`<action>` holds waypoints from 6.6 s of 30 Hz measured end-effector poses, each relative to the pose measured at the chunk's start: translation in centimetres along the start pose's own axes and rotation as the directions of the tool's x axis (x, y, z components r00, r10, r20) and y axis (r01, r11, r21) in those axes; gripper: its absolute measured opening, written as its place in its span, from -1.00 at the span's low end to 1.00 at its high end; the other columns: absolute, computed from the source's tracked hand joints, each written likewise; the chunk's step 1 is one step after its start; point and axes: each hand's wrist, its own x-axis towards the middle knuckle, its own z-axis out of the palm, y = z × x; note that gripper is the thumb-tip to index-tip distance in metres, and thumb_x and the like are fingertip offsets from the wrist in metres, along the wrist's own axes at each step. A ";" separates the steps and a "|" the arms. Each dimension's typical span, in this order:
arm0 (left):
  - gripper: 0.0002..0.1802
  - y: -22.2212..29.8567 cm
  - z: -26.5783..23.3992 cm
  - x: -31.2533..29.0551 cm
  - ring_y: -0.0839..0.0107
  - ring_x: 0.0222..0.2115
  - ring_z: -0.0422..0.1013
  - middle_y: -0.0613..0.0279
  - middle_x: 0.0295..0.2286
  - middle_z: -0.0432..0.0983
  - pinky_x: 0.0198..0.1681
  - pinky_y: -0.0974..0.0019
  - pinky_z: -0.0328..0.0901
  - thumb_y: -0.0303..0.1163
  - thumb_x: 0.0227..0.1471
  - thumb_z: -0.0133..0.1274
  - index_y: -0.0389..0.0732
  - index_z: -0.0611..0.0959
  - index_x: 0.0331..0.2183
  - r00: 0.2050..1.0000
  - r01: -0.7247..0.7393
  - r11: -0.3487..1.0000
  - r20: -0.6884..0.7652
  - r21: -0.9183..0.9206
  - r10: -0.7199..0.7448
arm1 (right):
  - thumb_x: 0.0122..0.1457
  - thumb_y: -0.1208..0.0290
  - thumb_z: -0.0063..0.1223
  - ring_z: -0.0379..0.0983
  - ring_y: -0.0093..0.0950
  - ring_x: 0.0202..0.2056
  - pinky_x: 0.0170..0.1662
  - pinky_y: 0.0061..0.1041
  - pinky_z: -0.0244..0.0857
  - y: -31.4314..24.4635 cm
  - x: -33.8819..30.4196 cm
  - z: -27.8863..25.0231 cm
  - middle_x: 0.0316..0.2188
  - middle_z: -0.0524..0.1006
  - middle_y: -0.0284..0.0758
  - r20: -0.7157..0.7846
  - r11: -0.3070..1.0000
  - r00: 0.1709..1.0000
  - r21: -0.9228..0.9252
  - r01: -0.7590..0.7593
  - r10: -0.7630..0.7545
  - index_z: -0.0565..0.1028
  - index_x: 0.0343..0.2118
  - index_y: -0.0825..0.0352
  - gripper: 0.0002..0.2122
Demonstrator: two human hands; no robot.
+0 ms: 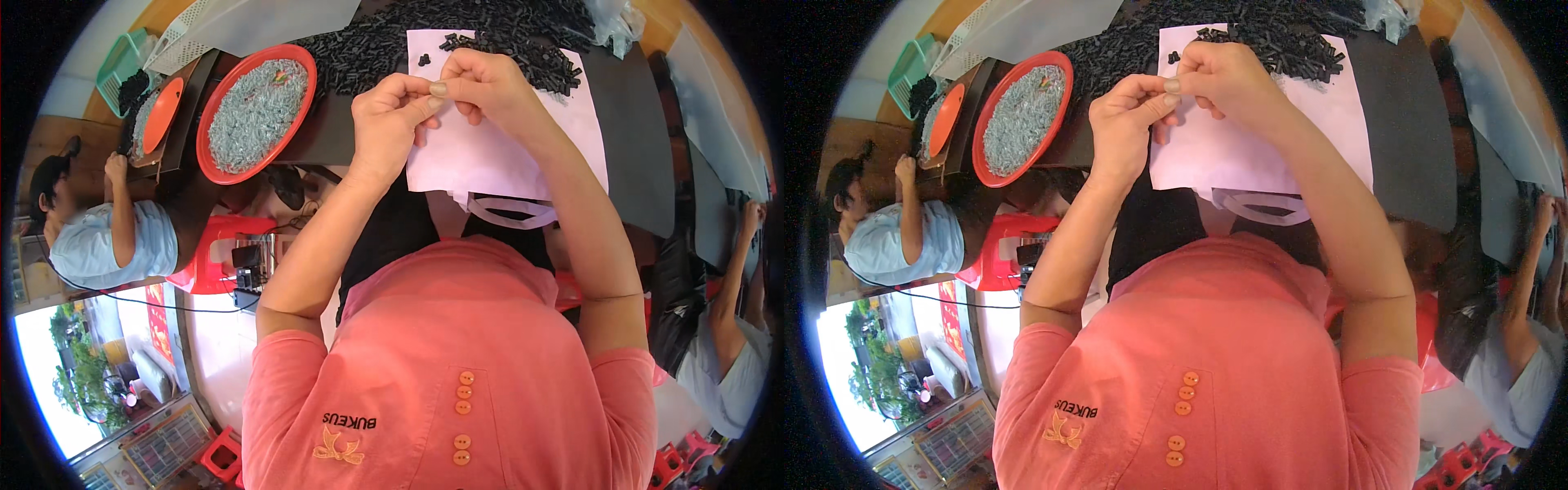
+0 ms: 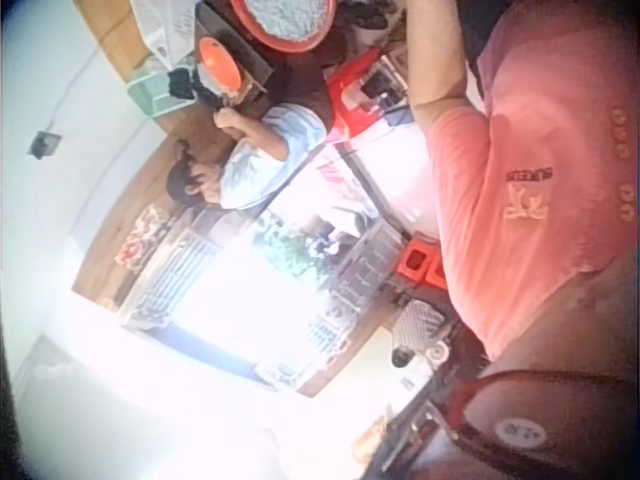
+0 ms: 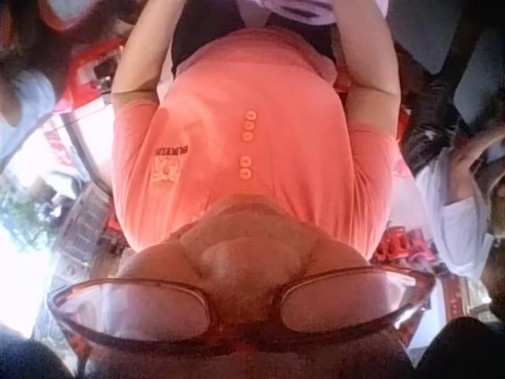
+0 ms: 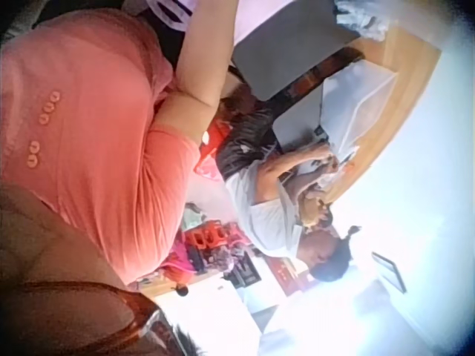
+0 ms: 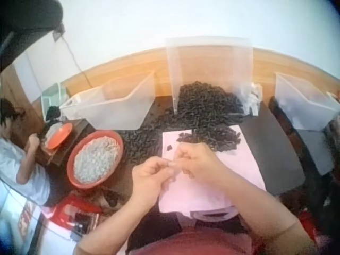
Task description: The person assembles small black plastic components by hand, fitting the pieces together and placing the assembled parts onto a sheet.
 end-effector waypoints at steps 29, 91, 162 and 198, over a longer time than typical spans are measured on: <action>-0.89 -0.7 -0.6 0.2 0.53 -0.64 0.38 0.20 -0.55 0.51 -0.65 0.51 0.21 -0.57 0.00 0.12 -0.39 0.60 -0.36 0.999 -0.006 0.988 -0.047 -0.155 -0.002 | 0.03 0.42 0.09 0.47 -0.32 -0.37 -0.30 -0.36 0.30 -2.3 3.3 -1.1 -0.45 0.48 -0.30 0.148 0.354 0.897 -0.882 0.310 -0.417 0.53 -0.34 0.27 -0.87; -0.92 -0.4 -0.3 -0.6 0.58 -0.59 0.39 0.28 -0.53 0.53 -0.54 0.55 0.21 -0.60 -0.02 0.14 -0.36 0.61 -0.38 0.995 -0.059 0.998 -0.081 -0.005 0.059 | 0.01 0.44 0.08 0.47 -0.37 -0.54 -0.40 -0.42 0.32 0.5 1.0 1.0 -0.63 0.49 -0.24 -0.043 0.886 0.926 -0.308 0.346 -0.376 0.53 -0.37 0.34 -0.87; -0.91 1.7 -0.1 0.6 0.40 -0.63 0.43 0.03 -0.53 0.56 -0.56 0.43 0.31 -0.60 0.01 0.07 -0.45 0.59 -0.40 0.984 0.171 0.962 -0.009 -0.212 -0.177 | -0.17 0.36 0.18 0.46 -0.31 -0.47 -0.40 -0.33 0.33 -0.1 0.1 1.8 -0.51 0.43 -0.32 -0.005 0.420 0.692 -0.798 0.433 -0.722 0.41 -0.46 0.26 -0.79; -0.92 3.5 0.3 0.1 0.46 -0.71 0.35 0.16 -0.60 0.50 -0.66 0.46 0.24 -0.58 -0.01 0.08 -0.40 0.59 -0.50 0.986 0.167 0.963 0.064 -0.210 -0.157 | -0.18 0.37 0.23 0.35 -0.40 -0.67 -0.60 -0.43 0.25 -0.3 -0.8 2.5 -0.65 0.33 -0.35 0.037 0.319 0.565 -0.794 0.517 -0.824 0.39 -0.47 0.28 -0.76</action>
